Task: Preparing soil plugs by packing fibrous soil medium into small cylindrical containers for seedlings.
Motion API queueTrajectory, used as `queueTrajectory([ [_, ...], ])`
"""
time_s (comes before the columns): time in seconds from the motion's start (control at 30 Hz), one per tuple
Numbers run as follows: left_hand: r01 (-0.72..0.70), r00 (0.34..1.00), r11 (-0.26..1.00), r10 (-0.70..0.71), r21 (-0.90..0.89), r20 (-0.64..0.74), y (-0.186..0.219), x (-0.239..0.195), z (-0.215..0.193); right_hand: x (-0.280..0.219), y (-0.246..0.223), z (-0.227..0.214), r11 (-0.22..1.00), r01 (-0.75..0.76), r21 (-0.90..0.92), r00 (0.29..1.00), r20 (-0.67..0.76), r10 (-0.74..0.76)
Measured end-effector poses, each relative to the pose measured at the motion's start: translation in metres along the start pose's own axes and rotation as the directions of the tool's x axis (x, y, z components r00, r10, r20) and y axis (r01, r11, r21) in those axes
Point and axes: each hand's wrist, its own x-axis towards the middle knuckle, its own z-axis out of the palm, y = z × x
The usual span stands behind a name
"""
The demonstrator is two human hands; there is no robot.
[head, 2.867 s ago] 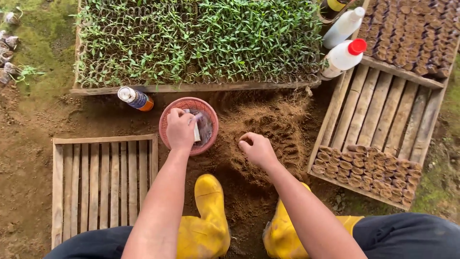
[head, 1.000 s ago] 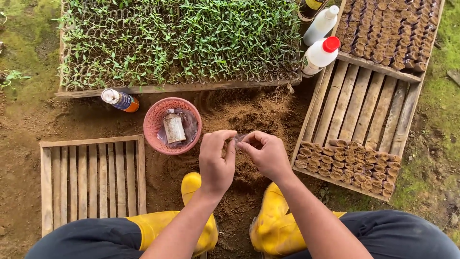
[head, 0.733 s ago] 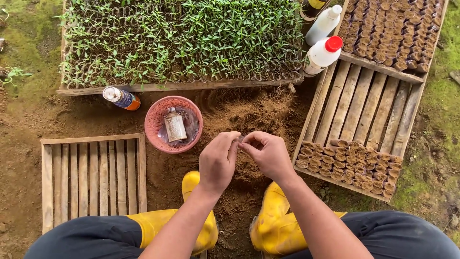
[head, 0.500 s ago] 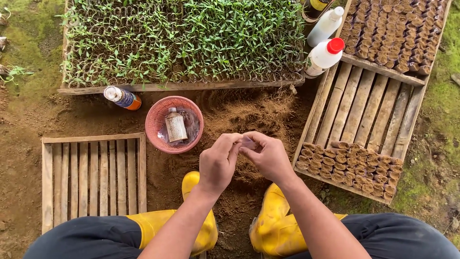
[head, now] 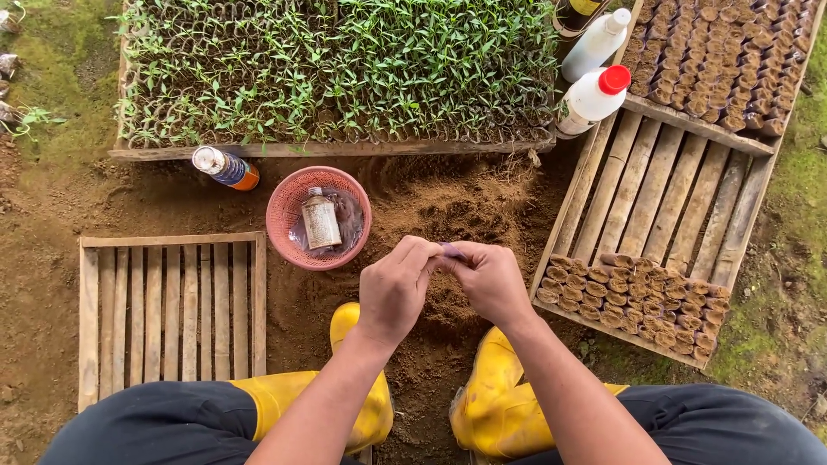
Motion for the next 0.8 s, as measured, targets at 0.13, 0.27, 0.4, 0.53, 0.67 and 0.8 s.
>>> queueTrajectory([
  [0.13,-0.017,1.000,1.000,0.017,0.026,0.013,-0.003,-0.004,0.003,0.001,0.005,0.001,0.999,0.037,-0.026,0.999,0.004,-0.037],
  [0.27,-0.006,1.000,1.000,0.006,0.001,0.025,0.001,0.000,-0.003,0.002,0.013,0.000,0.995,0.046,-0.084,0.999,0.023,-0.045],
  [0.4,-0.018,0.999,0.991,0.024,-0.134,0.042,-0.004,-0.002,0.006,0.001,0.011,0.001,0.996,0.028,-0.080,0.999,0.032,-0.025],
  [0.53,-0.043,0.998,0.990,0.050,-0.134,0.047,-0.003,0.002,0.001,-0.002,0.005,0.001,0.996,0.032,-0.089,0.999,0.027,-0.030],
  [0.67,-0.028,0.997,0.991,0.038,-0.128,0.073,-0.007,0.004,-0.003,-0.004,-0.001,-0.001,0.998,0.002,-0.062,0.999,0.035,0.000],
  [0.8,0.028,0.987,0.979,0.005,-0.201,0.160,0.006,0.011,-0.013,-0.002,0.004,-0.003,0.992,-0.034,-0.120,0.999,0.029,0.038],
])
